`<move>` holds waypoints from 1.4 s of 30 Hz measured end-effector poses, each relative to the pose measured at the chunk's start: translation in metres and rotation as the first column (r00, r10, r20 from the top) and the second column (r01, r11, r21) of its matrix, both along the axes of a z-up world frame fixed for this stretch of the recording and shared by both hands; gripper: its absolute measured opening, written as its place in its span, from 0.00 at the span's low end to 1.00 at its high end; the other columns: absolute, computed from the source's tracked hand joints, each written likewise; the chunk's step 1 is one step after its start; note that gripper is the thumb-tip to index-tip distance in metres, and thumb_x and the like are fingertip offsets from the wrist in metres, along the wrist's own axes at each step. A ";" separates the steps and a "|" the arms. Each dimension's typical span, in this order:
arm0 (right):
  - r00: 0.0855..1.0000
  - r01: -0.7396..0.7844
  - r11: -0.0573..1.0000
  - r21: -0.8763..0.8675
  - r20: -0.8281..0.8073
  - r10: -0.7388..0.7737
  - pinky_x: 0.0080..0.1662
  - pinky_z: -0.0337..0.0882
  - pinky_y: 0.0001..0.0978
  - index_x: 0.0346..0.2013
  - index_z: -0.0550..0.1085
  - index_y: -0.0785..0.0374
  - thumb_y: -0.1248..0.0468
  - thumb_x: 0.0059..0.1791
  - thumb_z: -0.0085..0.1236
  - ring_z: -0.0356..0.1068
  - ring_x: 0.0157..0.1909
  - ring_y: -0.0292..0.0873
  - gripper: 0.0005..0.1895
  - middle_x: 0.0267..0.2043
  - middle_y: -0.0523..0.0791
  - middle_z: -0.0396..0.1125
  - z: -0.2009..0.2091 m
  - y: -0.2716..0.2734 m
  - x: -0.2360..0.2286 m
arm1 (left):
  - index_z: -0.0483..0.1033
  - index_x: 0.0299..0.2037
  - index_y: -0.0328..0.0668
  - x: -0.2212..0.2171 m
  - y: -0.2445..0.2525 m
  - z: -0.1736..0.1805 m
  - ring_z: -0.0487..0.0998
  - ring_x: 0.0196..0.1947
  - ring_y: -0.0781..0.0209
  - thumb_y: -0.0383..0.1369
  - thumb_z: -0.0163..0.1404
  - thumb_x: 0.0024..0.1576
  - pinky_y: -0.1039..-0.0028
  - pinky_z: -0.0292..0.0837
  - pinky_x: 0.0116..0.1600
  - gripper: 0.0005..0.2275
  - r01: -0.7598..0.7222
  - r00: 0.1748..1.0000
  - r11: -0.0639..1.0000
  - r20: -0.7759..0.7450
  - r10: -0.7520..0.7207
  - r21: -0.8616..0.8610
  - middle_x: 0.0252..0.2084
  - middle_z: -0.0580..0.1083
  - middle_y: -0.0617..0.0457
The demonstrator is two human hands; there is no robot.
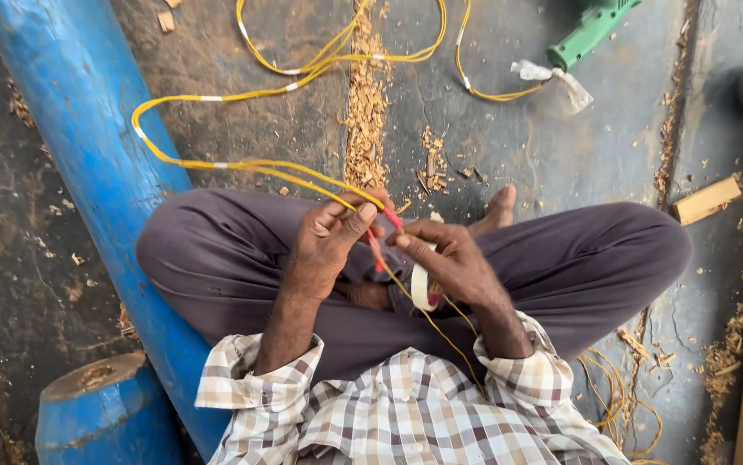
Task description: Insulating electrical wires using white adhesive tape on a workshop floor.
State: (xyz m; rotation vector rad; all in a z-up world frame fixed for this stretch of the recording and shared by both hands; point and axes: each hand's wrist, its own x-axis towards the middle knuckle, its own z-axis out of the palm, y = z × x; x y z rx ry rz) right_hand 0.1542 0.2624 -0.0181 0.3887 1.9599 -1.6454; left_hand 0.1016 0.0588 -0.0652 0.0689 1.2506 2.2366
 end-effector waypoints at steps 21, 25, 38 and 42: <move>0.695 0.248 0.679 0.691 -0.615 0.373 0.38 0.63 0.42 0.32 0.78 0.60 0.49 0.35 0.77 0.67 0.34 0.45 0.23 0.31 0.43 0.66 0.019 -0.042 0.022 | 0.81 0.44 0.31 0.015 0.019 0.032 0.83 0.27 0.66 0.30 0.59 0.60 0.78 0.78 0.25 0.08 -0.376 0.912 0.829 -0.324 0.251 -0.415 0.41 0.78 0.52; 0.694 0.198 0.729 0.656 -0.619 0.368 0.37 0.63 0.41 0.31 0.80 0.58 0.54 0.40 0.76 0.65 0.32 0.43 0.14 0.28 0.43 0.65 0.007 -0.038 0.026 | 0.82 0.46 0.32 0.016 0.014 0.019 0.83 0.33 0.65 0.31 0.60 0.61 0.78 0.80 0.31 0.09 -0.419 0.869 0.791 -0.450 0.207 -0.446 0.43 0.78 0.52; 0.975 0.088 0.996 0.000 -0.207 -0.086 0.34 0.67 0.25 0.40 0.79 0.67 0.57 0.56 0.54 0.66 0.32 0.29 0.15 0.28 0.40 0.71 -0.034 -0.004 0.028 | 0.81 0.50 0.37 0.016 0.009 0.016 0.77 0.29 0.75 0.39 0.58 0.60 0.83 0.76 0.30 0.15 -0.106 0.994 0.910 -0.080 0.080 -0.400 0.33 0.78 0.56; 0.980 0.159 0.987 -0.033 -0.116 -0.162 0.33 0.68 0.26 0.41 0.79 0.67 0.59 0.55 0.53 0.66 0.31 0.29 0.14 0.29 0.39 0.71 -0.023 -0.013 0.025 | 0.79 0.47 0.35 0.023 0.000 0.024 0.74 0.31 0.72 0.39 0.59 0.60 0.78 0.74 0.35 0.14 -0.053 0.985 0.884 -0.169 -0.030 -0.465 0.31 0.76 0.55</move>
